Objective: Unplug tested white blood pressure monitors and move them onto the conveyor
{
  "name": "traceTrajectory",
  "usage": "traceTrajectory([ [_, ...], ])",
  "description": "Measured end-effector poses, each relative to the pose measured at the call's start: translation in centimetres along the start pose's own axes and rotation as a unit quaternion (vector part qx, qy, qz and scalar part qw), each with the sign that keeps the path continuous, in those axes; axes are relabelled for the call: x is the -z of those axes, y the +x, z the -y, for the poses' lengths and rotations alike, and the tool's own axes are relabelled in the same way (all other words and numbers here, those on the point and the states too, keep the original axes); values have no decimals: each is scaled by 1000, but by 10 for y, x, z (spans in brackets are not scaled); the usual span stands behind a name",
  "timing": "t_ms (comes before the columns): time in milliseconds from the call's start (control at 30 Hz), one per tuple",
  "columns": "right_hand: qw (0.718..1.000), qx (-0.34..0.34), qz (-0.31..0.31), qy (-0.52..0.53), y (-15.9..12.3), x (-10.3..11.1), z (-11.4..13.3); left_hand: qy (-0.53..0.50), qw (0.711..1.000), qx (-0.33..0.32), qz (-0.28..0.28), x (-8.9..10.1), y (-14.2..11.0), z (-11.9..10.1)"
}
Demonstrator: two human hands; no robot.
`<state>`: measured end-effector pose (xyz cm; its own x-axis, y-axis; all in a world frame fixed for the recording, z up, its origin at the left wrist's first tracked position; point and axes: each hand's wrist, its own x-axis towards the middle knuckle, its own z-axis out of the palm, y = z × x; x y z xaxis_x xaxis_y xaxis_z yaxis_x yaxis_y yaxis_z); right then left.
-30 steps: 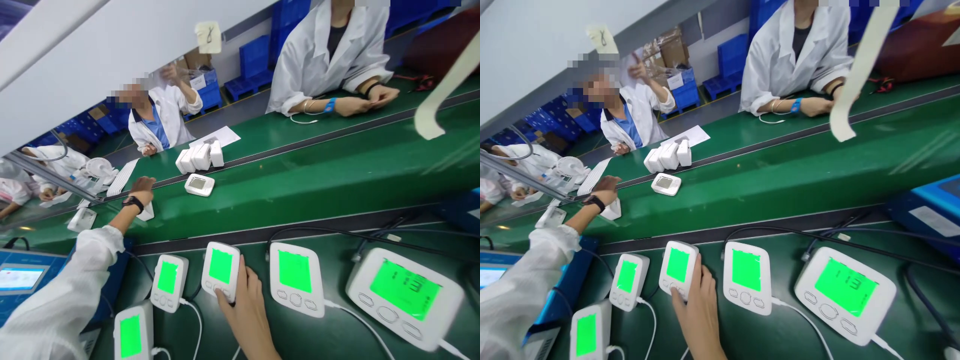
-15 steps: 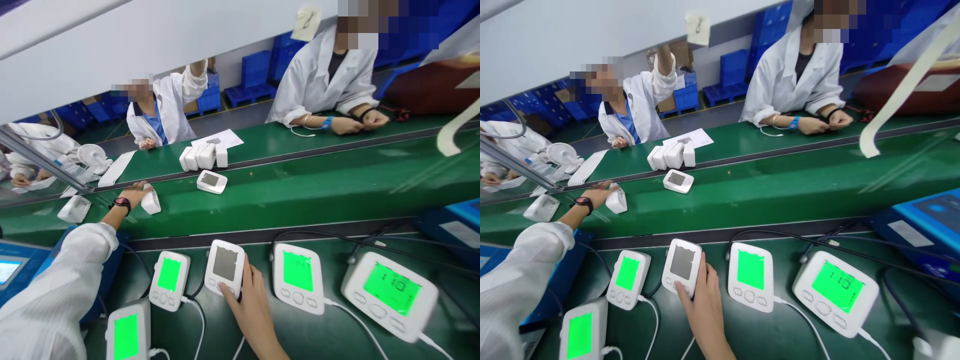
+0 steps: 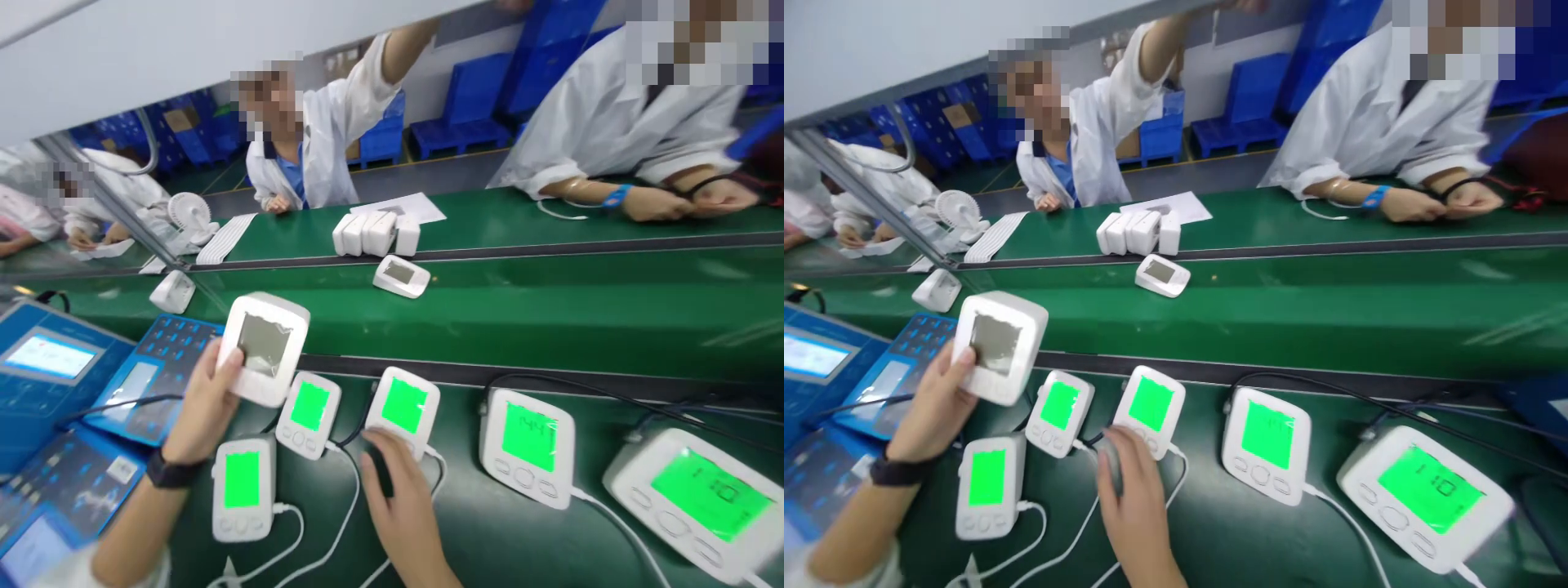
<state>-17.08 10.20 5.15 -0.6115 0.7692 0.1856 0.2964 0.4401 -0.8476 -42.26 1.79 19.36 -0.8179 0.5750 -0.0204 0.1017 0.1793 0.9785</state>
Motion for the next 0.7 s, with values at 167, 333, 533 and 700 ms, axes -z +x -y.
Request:
traceTrajectory([
  [167, 973, -53, 226, -3, 17, -35, 29, -319, 921, 215, -61, -1, -134, 71],
  [333, 975, -73, 208, 14, 33, -47, 28, -322, 888, 324, -60, 14, -195, 102],
  [533, 977, -87, 180, 76, 28, -34, 25, -295, 895, 322, -92, 23, -179, 85],
  [700, 964, -92, 202, 144, 9, -13, 49, -268, 909, 303, -97, 21, -146, 76],
])
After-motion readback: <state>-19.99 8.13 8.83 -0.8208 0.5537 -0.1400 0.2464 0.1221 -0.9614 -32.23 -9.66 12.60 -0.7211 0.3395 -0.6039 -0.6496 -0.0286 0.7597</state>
